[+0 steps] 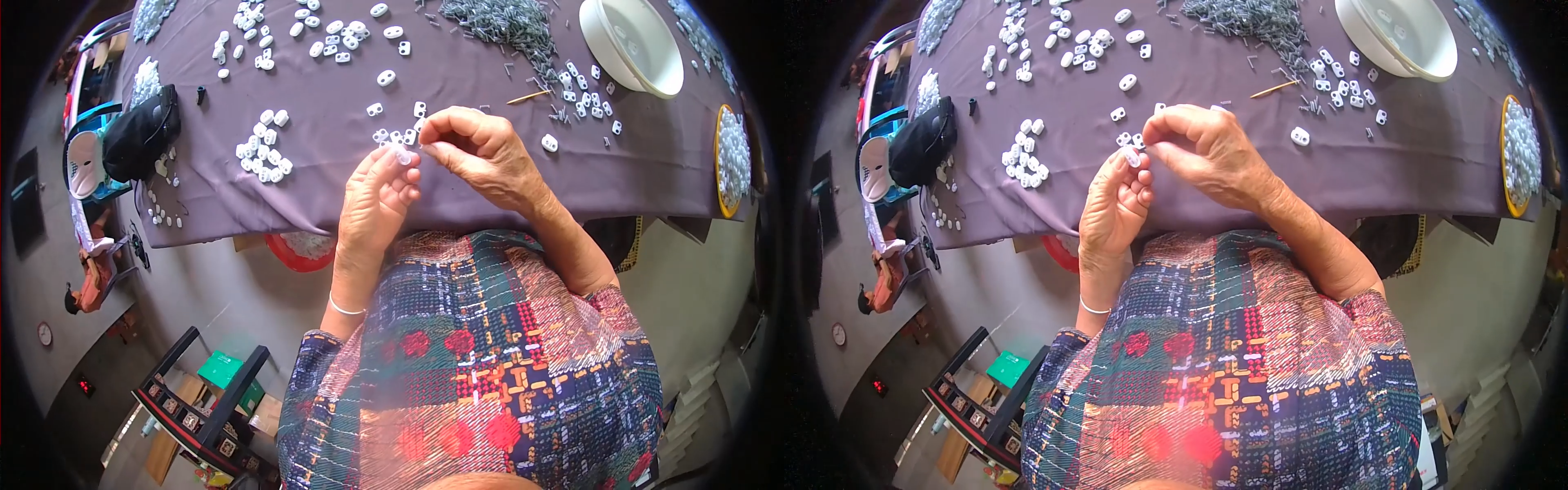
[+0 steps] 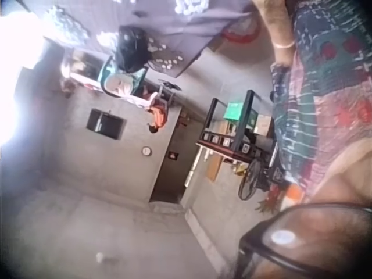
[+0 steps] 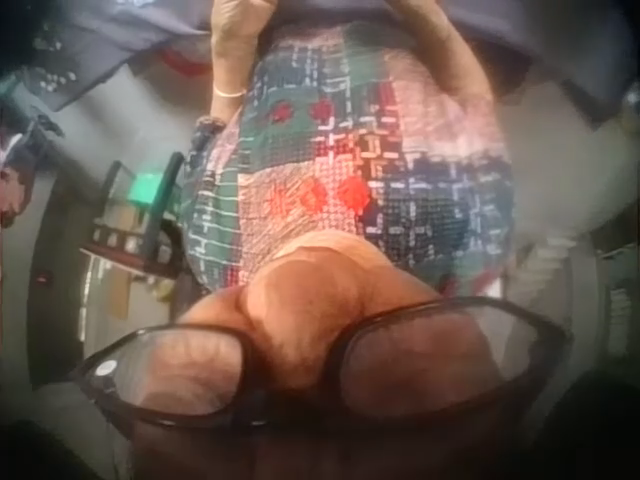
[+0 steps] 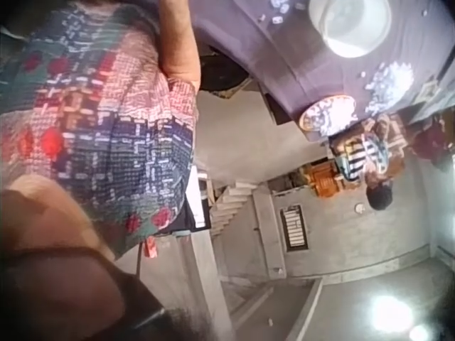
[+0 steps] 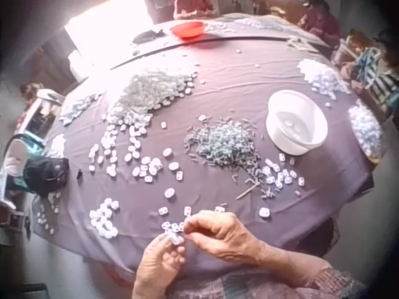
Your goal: The person assembles plastic cord locks by hand, inserting springs and inner components into plastic casings, and then holds a phone.
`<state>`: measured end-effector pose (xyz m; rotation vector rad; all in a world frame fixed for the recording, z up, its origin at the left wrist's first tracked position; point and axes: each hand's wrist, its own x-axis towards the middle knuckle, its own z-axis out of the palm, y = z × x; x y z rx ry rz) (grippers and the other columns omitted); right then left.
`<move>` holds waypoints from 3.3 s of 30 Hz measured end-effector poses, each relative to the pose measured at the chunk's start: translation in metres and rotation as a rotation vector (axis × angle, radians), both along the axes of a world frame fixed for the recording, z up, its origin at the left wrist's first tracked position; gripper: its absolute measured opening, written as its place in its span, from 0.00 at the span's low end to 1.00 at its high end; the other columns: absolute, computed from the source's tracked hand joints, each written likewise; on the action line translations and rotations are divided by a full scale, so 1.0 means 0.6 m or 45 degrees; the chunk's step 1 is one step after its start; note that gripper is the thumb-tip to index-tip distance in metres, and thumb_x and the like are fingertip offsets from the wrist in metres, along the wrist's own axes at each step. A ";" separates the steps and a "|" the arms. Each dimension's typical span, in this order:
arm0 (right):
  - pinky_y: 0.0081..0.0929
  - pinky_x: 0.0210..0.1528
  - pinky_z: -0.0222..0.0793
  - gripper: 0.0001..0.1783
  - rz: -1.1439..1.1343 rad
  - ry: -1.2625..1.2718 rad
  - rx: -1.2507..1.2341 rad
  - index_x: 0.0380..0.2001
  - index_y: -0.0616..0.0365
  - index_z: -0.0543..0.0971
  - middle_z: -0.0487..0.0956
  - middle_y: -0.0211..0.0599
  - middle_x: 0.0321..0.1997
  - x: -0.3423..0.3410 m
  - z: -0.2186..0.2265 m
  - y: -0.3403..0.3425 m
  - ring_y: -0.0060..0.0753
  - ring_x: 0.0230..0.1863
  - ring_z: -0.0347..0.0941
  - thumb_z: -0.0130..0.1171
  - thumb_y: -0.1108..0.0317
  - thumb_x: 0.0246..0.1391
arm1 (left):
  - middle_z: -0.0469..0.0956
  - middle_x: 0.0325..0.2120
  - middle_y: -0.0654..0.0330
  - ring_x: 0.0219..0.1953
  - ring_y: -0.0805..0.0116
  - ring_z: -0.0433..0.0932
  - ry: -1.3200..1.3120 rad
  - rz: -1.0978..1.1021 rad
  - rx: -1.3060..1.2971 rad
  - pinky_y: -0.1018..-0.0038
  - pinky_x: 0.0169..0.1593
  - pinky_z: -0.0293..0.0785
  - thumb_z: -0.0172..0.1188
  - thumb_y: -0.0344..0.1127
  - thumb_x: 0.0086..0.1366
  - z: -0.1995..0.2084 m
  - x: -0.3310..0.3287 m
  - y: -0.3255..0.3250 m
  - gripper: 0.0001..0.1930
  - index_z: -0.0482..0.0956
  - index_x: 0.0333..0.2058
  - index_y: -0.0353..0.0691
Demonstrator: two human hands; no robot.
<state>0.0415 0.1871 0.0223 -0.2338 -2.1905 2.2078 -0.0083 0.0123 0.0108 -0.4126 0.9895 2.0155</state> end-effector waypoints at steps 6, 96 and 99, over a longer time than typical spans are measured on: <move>0.15 0.31 0.67 0.05 -0.156 0.232 0.368 0.31 0.65 0.76 0.74 0.32 0.25 0.009 -0.006 -0.012 0.17 0.27 0.69 0.57 0.78 0.48 | 0.76 0.32 0.61 0.31 0.74 0.74 0.014 -0.019 0.018 0.80 0.31 0.72 0.53 0.34 0.63 0.003 0.011 0.008 0.08 0.73 0.39 0.37; 0.33 0.36 0.67 0.09 -0.169 0.317 1.241 0.31 0.61 0.73 0.71 0.39 0.31 0.044 -0.036 -0.012 0.41 0.34 0.70 0.59 0.76 0.42 | 0.74 0.23 0.58 0.21 0.72 0.73 1.899 0.117 -0.924 0.79 0.22 0.69 0.64 0.20 0.46 -0.010 0.064 -0.008 0.09 0.77 0.27 0.36; 0.33 0.36 0.67 0.09 -0.154 0.336 1.253 0.31 0.61 0.73 0.71 0.38 0.31 0.044 -0.047 -0.011 0.40 0.34 0.70 0.59 0.76 0.43 | 0.73 0.19 0.59 0.19 0.72 0.73 1.741 0.095 -1.021 0.79 0.23 0.69 0.64 0.20 0.45 -0.015 0.093 -0.072 0.07 0.76 0.24 0.36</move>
